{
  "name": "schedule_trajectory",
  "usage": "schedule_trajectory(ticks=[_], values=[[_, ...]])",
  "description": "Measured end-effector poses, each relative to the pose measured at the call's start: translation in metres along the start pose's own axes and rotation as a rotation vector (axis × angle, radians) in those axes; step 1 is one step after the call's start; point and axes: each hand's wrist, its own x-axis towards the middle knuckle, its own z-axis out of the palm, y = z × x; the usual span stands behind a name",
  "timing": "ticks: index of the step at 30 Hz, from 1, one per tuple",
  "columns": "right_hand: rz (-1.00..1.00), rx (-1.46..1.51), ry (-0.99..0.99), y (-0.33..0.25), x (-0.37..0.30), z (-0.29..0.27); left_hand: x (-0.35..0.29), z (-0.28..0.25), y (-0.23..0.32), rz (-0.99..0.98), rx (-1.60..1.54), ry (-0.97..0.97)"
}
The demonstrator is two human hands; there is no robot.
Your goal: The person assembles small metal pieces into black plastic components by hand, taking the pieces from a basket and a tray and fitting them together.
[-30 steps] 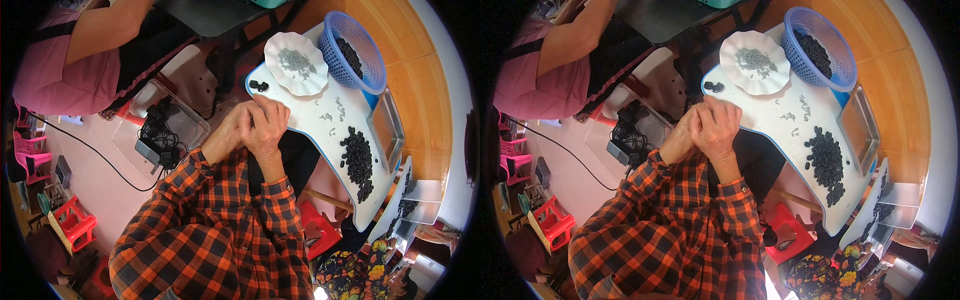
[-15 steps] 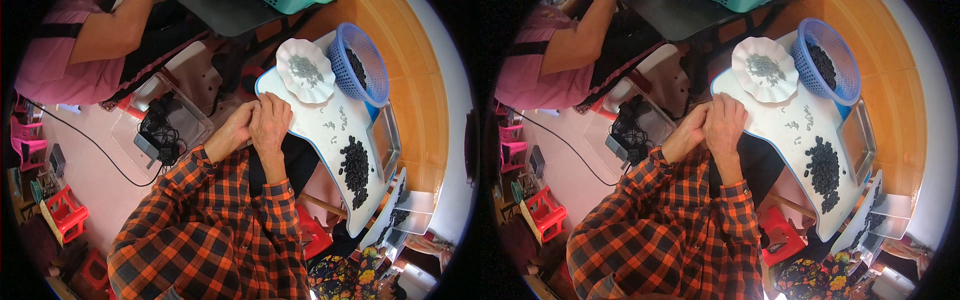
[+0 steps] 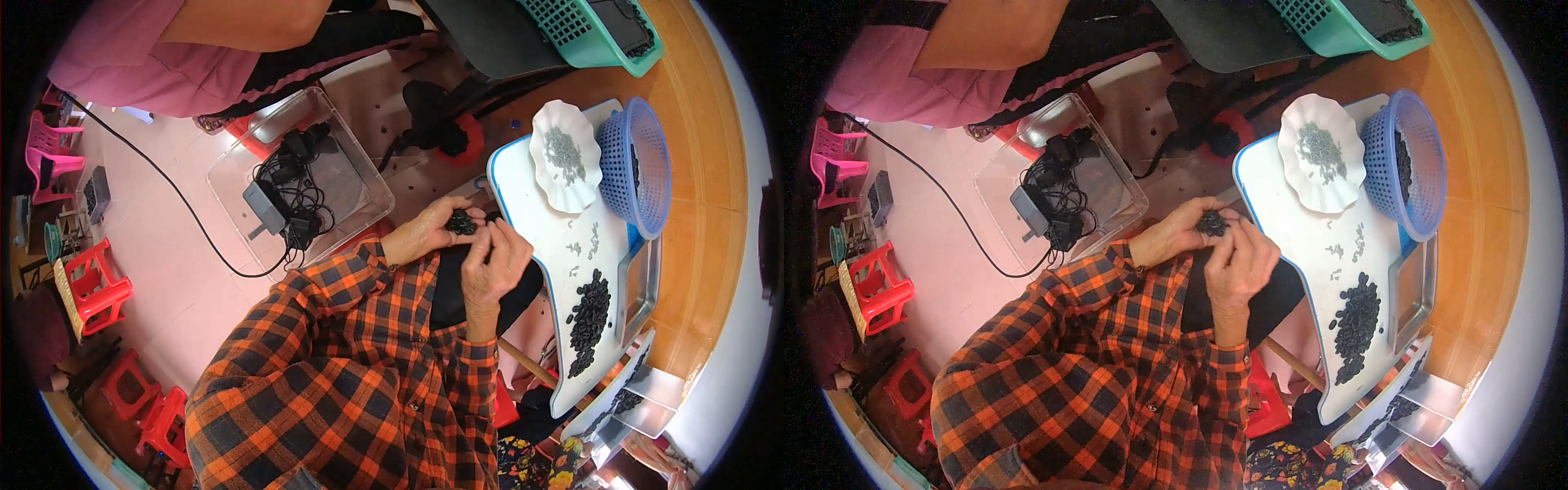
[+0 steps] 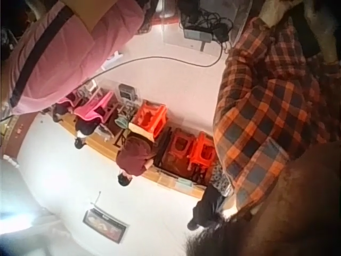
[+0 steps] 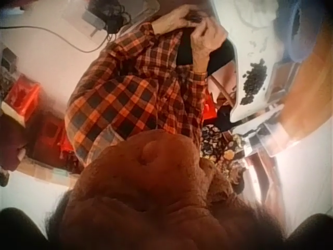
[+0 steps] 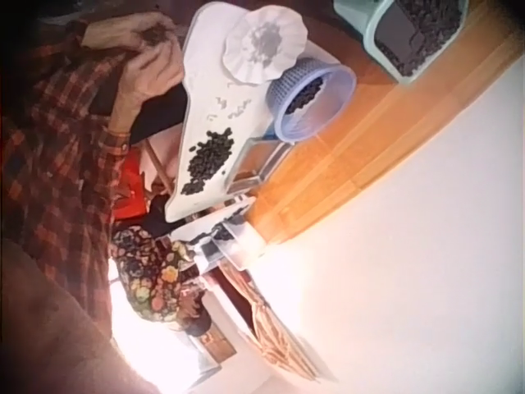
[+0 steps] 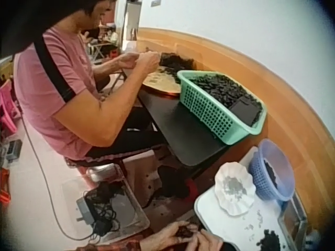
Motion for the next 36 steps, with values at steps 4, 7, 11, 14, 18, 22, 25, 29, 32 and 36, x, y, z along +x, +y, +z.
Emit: schedule_trajectory(ticks=[4, 7, 11, 14, 18, 22, 25, 29, 32, 36], values=[[0.051, -0.06, 0.0, 0.007, -0.007, -0.016, 0.044, -0.04, 0.01, 0.134, 0.061, 0.19], [0.067, -0.042, 0.007, 0.005, -0.015, -0.021, 0.089, -0.094, 0.018, 0.194, -0.005, 0.162], [0.116, -0.049, -0.038, 0.01, -0.025, -0.03, 0.119, -0.133, 0.029, 0.296, -0.088, -0.004], [0.176, -0.069, -0.046, 0.018, -0.031, -0.035, 0.137, -0.125, 0.033, 0.394, 0.044, 0.018], [0.222, -0.141, -0.045, 0.022, -0.035, -0.048, 0.185, -0.056, 0.048, 0.914, 0.457, -0.086], [0.18, -0.123, -0.03, 0.018, -0.028, -0.045, 0.224, -0.08, 0.098, 0.624, -0.086, -0.146], [0.2, -0.162, 0.007, 0.025, -0.037, -0.049, 0.198, -0.12, 0.056, 0.682, 0.386, -0.15], [0.222, -0.09, 0.033, 0.019, -0.042, -0.043, 0.154, -0.164, 0.023, 0.77, 1.012, -0.149], [0.188, -0.062, 0.025, 0.011, -0.039, -0.041, 0.143, -0.158, 0.023, 0.857, 1.336, -0.098], [0.198, -0.06, 0.074, 0.016, -0.041, -0.05, 0.105, -0.094, 0.019, 1.081, 1.136, -0.397]])
